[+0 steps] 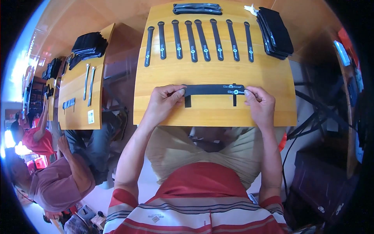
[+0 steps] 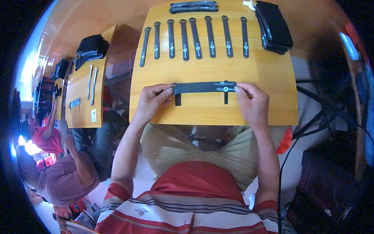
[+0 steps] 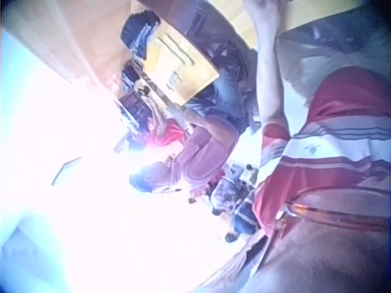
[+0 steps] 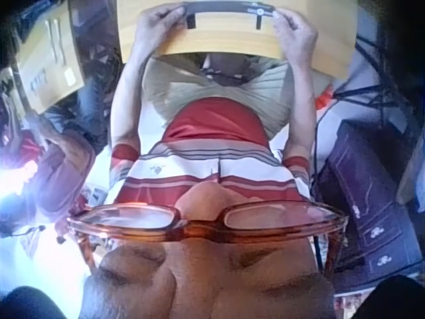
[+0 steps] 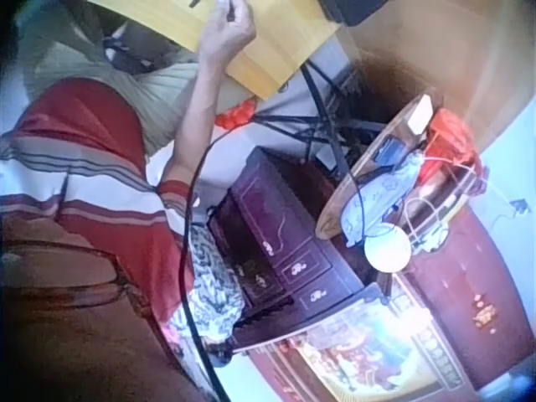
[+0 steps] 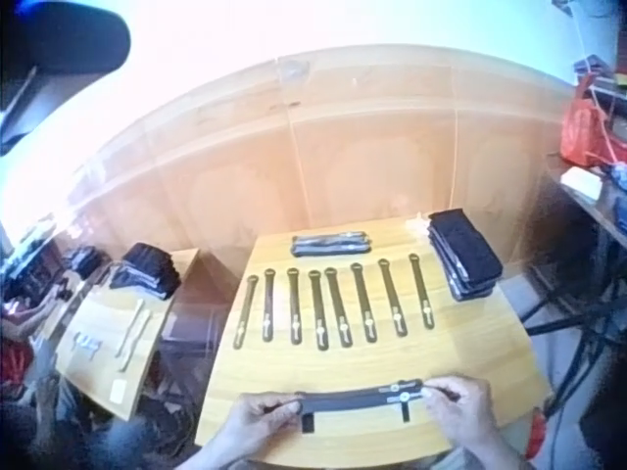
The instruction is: The recorder is inspecting and assembling small black straps with fasteners on a workbench.
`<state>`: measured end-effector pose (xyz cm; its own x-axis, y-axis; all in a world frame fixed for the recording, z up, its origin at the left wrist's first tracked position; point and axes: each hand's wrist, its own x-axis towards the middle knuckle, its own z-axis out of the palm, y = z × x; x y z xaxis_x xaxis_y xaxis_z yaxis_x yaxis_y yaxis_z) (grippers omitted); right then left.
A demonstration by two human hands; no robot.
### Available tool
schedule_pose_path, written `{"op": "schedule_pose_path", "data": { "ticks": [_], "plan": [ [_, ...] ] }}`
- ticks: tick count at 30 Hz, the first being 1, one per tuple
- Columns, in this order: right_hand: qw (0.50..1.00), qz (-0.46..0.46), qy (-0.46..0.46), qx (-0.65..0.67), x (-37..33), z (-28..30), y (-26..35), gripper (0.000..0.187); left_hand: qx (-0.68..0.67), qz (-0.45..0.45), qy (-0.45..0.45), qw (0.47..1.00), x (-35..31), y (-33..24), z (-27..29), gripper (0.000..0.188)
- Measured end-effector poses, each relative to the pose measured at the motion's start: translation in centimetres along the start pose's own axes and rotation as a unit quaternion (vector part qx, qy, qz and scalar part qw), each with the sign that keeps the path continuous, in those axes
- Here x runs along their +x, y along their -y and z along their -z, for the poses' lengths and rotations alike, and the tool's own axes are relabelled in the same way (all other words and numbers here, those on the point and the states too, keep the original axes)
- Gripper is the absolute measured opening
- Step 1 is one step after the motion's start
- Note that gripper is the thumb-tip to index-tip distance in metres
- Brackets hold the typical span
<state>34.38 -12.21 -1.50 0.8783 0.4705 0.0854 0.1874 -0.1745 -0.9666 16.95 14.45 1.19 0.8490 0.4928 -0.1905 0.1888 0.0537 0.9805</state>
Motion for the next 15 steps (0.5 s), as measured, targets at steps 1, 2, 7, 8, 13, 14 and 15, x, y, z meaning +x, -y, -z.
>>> {"op": "schedule_pose_path", "data": {
  "ticks": [1,2,7,8,13,14,15],
  "plan": [
    [1.000,-0.007,-0.004,-0.012,0.2,-0.1,0.2,0.015,0.012,0.006,0.017,1.000,0.2,0.1,0.2,0.019],
    [1.000,-0.008,-0.001,-0.013,0.3,-0.2,0.4,0.015,0.024,0.011,0.034,0.999,0.4,0.2,0.5,0.020],
    [0.993,0.046,0.001,-0.111,0.7,-0.5,0.5,0.014,0.088,0.024,0.006,0.996,1.1,1.1,1.0,0.017],
    [0.993,0.045,0.002,-0.112,0.8,-0.6,0.4,0.014,0.104,0.035,-0.010,0.994,1.2,1.1,1.1,0.015],
    [0.987,0.075,-0.013,-0.143,0.9,-1.0,0.4,0.011,0.138,0.047,-0.016,0.989,1.6,1.1,1.4,0.013],
    [0.986,0.077,-0.013,-0.145,1.0,-1.0,0.6,0.011,0.144,0.044,-0.010,0.989,1.6,1.0,1.4,0.013],
    [0.984,0.085,-0.009,-0.160,1.1,-0.9,0.7,0.011,0.142,0.043,-0.011,0.989,1.6,0.8,1.5,0.013]
  ]
}}
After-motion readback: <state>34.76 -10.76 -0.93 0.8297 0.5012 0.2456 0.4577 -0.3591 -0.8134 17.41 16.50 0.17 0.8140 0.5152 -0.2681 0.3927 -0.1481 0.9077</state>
